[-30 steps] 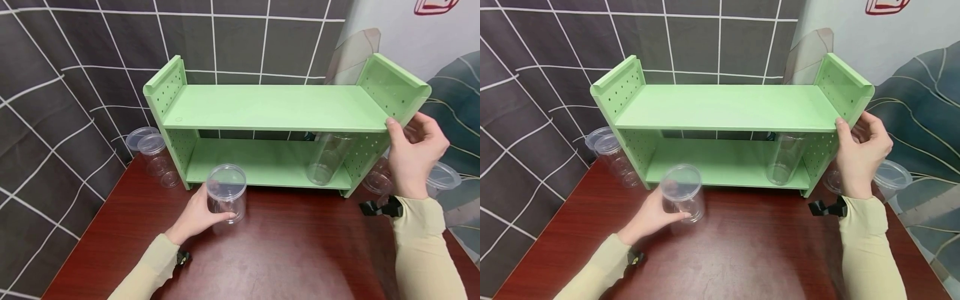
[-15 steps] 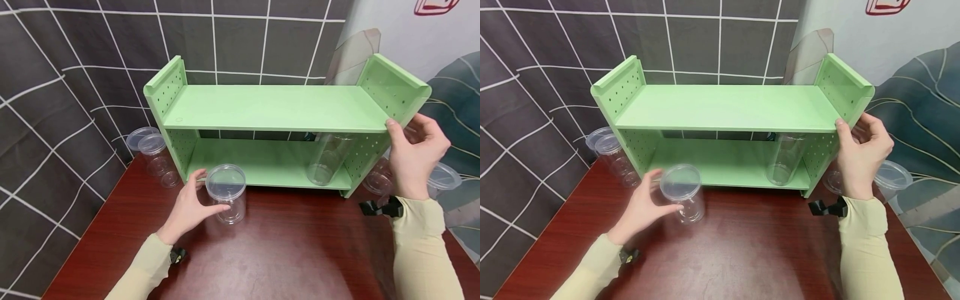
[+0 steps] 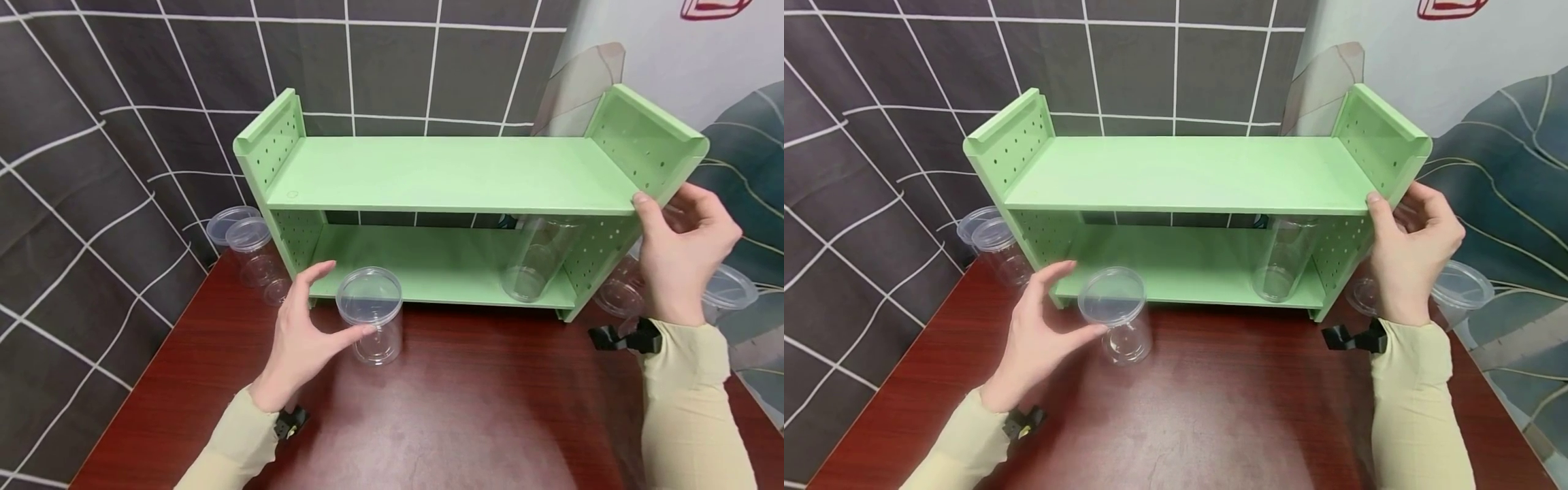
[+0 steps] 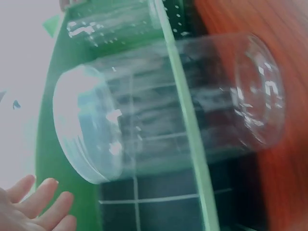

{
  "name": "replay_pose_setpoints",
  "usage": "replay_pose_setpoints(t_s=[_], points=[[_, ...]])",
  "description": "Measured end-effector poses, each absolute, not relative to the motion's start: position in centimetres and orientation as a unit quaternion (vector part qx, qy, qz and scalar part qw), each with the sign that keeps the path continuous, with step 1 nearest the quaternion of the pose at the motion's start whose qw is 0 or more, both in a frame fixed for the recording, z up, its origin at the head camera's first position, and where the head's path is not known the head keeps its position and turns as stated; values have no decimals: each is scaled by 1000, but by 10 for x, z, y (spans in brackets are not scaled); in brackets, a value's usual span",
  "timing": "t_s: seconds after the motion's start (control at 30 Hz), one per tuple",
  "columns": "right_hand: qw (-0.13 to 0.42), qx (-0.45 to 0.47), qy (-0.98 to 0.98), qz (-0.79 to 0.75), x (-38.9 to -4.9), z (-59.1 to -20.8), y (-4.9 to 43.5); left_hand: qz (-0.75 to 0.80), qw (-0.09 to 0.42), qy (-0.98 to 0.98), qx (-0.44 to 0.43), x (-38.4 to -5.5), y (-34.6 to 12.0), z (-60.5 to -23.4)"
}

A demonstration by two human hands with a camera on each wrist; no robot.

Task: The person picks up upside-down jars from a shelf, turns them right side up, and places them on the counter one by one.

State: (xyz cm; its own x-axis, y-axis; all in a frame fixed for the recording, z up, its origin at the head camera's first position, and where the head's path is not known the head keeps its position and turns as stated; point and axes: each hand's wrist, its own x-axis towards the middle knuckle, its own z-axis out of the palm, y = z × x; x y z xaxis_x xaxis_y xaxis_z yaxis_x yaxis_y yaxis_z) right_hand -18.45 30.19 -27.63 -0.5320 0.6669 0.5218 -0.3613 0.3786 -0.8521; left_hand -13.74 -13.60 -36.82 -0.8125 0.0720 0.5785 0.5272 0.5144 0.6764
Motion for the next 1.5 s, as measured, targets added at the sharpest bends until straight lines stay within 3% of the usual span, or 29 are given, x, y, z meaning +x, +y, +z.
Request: replay_pose_setpoints(t_s=[0.37,0.8,1.1,1.33,1.5], points=[[463,-115,-684,552,-186,-278,305,-485,252,-788,-284,-122,-95,-349],[475,-106,-689,537,-187,-278,306,-509,228,-746,-365,-118,-51,-352],[445,-91,-663,595,-188,-277,308,-497,179,-755,-389,-110,-10,-370],[444,-80,-655,606,-188,-277,310,-504,107,-769,-378,-110,12,-386],[437,-85,-660,605,-185,-276,310,-488,96,-792,-355,-120,25,-389]])
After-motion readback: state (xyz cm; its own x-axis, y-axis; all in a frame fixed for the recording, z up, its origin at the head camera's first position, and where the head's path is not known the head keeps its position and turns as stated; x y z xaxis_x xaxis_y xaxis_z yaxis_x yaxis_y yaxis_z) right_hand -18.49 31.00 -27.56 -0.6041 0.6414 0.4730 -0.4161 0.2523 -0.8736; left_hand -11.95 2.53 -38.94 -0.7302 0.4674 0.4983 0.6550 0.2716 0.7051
